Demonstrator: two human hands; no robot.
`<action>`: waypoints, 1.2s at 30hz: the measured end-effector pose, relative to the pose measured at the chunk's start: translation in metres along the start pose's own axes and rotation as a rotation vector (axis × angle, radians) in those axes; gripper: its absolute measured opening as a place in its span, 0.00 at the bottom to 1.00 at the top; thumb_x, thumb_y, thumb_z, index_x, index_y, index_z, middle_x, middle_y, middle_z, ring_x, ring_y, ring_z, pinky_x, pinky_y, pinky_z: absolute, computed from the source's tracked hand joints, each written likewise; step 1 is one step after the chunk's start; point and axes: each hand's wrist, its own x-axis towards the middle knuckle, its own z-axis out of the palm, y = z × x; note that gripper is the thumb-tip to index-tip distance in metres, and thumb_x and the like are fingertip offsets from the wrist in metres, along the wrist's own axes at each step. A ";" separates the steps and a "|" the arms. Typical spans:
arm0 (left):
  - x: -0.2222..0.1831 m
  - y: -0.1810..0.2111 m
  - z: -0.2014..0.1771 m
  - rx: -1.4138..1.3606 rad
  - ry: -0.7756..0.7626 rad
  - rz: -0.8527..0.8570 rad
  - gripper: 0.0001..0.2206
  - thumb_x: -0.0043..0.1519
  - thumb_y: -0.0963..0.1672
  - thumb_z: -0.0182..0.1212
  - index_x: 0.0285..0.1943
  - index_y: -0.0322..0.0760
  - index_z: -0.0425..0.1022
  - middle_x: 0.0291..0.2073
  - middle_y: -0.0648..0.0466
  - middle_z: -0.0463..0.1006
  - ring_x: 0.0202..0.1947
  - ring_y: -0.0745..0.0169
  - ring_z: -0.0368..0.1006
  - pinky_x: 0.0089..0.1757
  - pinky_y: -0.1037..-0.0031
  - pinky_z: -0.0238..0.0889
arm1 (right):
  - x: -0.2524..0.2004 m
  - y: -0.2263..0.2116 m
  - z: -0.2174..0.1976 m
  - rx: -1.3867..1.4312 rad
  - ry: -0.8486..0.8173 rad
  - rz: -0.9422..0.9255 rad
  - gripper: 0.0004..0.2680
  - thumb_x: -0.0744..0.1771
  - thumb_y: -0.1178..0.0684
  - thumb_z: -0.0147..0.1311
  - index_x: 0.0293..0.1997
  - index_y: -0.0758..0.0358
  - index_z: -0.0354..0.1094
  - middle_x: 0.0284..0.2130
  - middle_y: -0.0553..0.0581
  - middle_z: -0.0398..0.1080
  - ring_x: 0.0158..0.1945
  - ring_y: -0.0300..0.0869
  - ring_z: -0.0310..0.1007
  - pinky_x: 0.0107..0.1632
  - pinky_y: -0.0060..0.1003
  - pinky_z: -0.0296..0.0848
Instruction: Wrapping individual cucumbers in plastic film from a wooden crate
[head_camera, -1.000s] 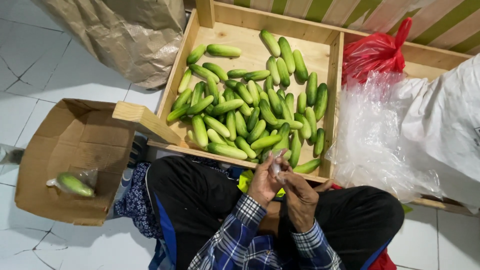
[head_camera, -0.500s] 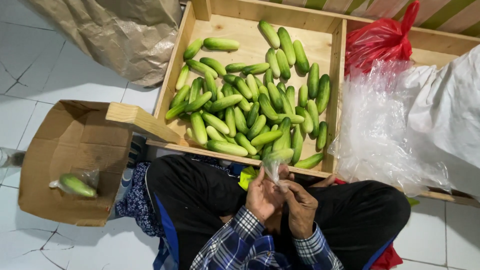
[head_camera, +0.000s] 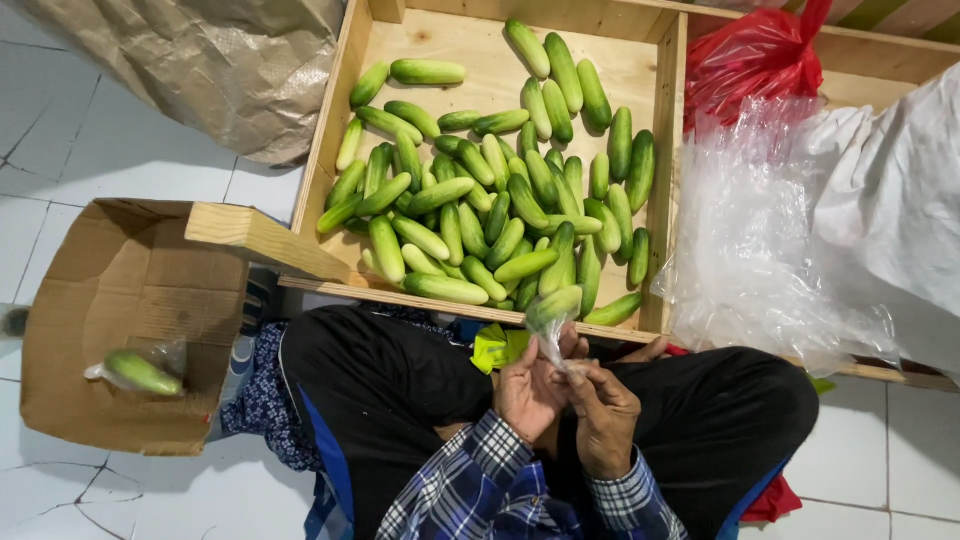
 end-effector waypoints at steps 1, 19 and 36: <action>0.002 0.000 0.002 -0.001 0.000 0.001 0.26 0.72 0.48 0.49 0.77 0.30 0.57 0.63 0.41 0.73 0.65 0.43 0.66 0.55 0.65 0.71 | 0.002 0.000 0.001 0.000 -0.001 0.001 0.04 0.67 0.63 0.57 0.43 0.74 0.74 0.36 0.68 0.78 0.39 0.50 0.81 0.49 0.38 0.82; 0.019 0.019 -0.018 0.160 0.060 0.130 0.17 0.69 0.47 0.56 0.63 0.34 0.69 0.33 0.64 0.74 0.47 0.62 0.74 0.38 0.84 0.74 | 0.001 -0.006 0.017 -0.271 -0.008 -0.084 0.04 0.66 0.59 0.60 0.40 0.67 0.78 0.39 0.61 0.80 0.46 0.41 0.79 0.67 0.37 0.69; 0.058 0.080 0.073 2.549 0.383 0.373 0.04 0.59 0.51 0.64 0.34 0.63 0.84 0.18 0.75 0.79 0.30 0.72 0.81 0.39 0.78 0.69 | 0.028 -0.020 0.061 -0.347 -0.144 -0.371 0.03 0.63 0.68 0.63 0.37 0.74 0.77 0.35 0.66 0.78 0.42 0.48 0.80 0.46 0.47 0.80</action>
